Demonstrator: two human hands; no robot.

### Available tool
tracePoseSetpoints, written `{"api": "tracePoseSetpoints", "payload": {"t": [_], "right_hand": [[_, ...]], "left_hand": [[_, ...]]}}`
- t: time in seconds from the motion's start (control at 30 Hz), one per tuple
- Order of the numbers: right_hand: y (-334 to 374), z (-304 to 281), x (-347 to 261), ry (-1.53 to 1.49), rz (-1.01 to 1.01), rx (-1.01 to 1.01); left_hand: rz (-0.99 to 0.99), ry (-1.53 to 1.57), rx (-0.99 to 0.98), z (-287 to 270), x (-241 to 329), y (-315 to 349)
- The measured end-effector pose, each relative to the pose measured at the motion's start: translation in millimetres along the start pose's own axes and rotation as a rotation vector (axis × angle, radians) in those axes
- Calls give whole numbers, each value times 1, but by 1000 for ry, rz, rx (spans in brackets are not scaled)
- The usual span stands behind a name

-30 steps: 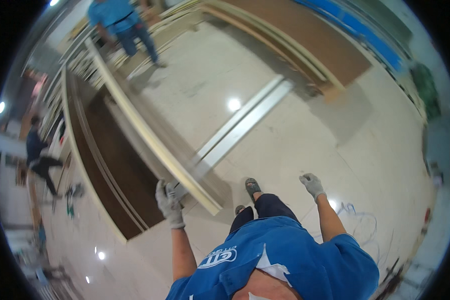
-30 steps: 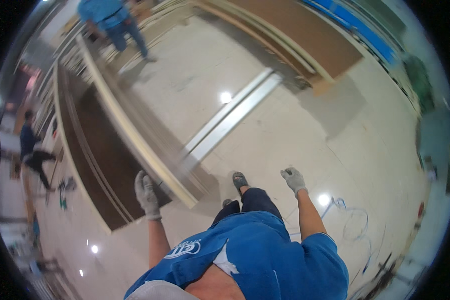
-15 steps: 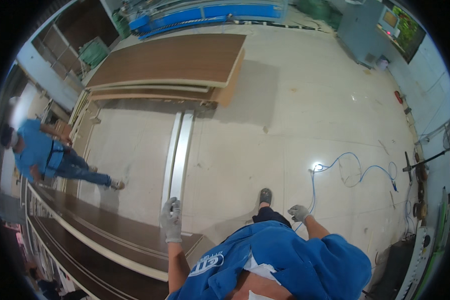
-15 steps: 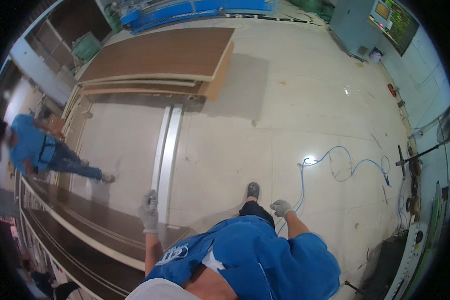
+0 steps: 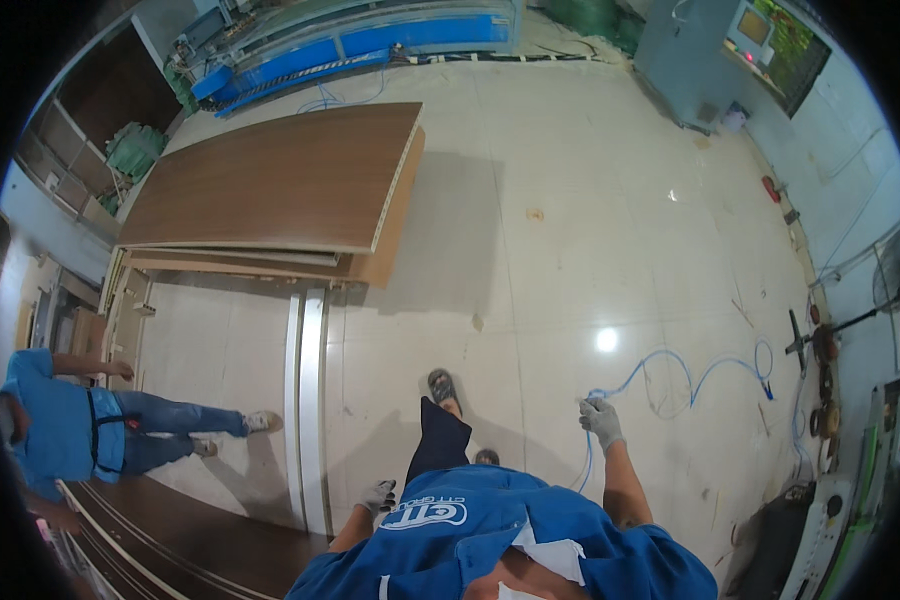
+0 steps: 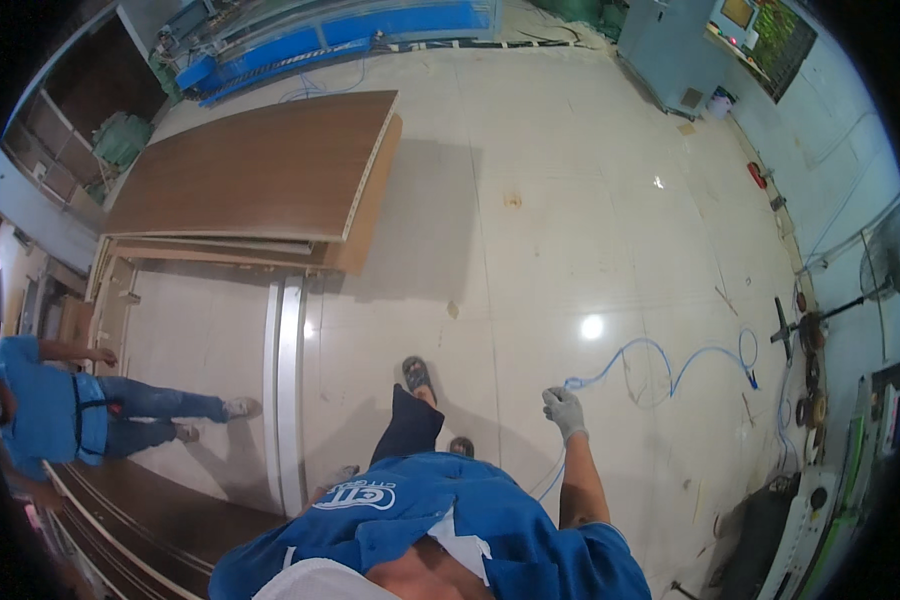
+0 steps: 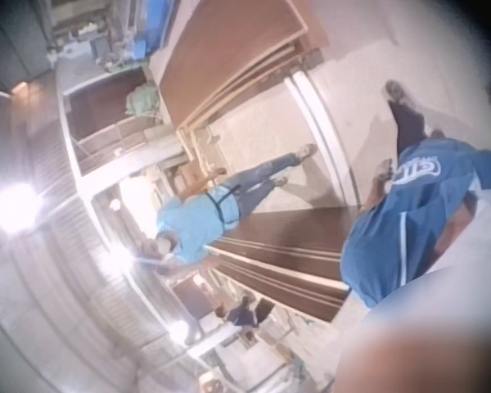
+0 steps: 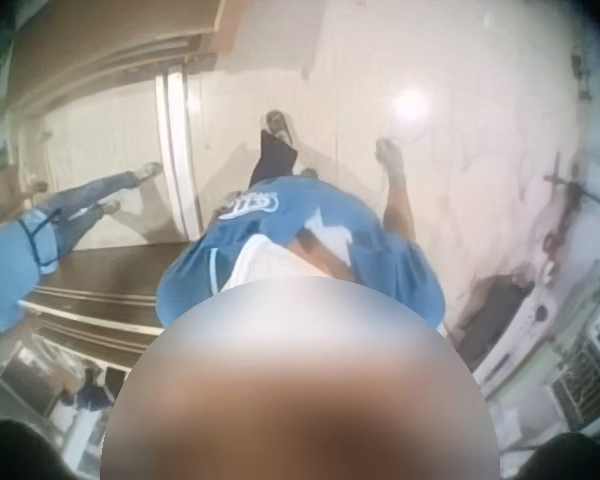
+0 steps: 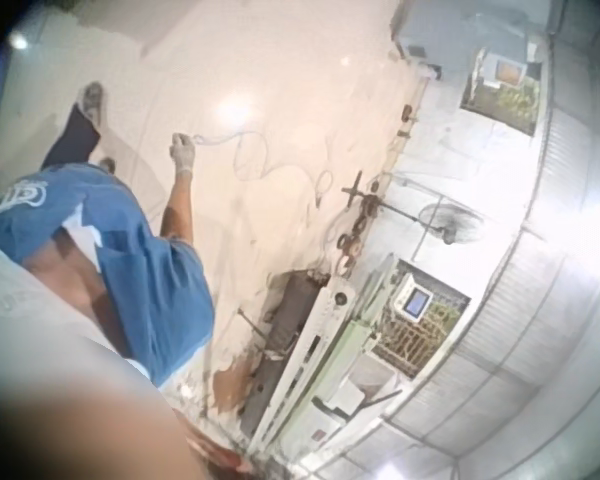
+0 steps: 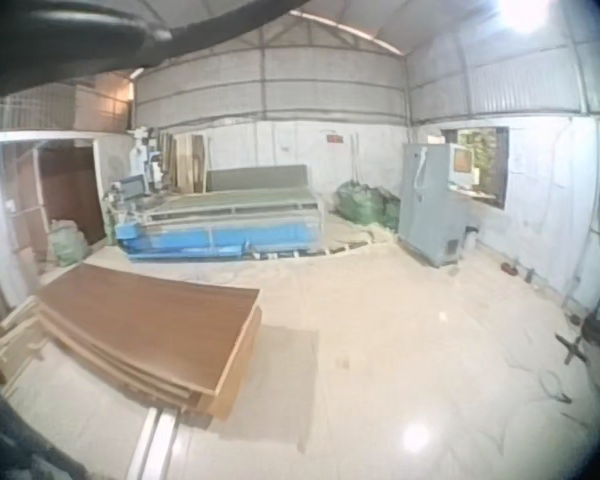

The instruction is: The person removes a finished wooden panel from a machine and stacks it. Then, using a broom and dustpan, the person sweeps sawdust from the floor and collects it into a green sack.

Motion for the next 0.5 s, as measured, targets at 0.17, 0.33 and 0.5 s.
{"api": "tracePoseSetpoints", "payload": {"t": [0.17,0.33,0.5], "right_hand": [[-86,30,-151,220,-168,-47],[-136,21,-201,99,-78,46],[-155,6,-129,-157,255,138]], "left_hand": [[91,404,120,-53,162,-83],[259,367,17,-104,361,-189],[361,163,176,-146,559,-245]]}}
Point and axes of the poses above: each hand's wrist, its own y-axis away from the middle knuckle, its own z-axis out of the palm, x = y × z, the point moved 8 cm from there along -y, towards the middle knuckle, and after that the axes turned 6 degrees about z, right-handed, at the moved point
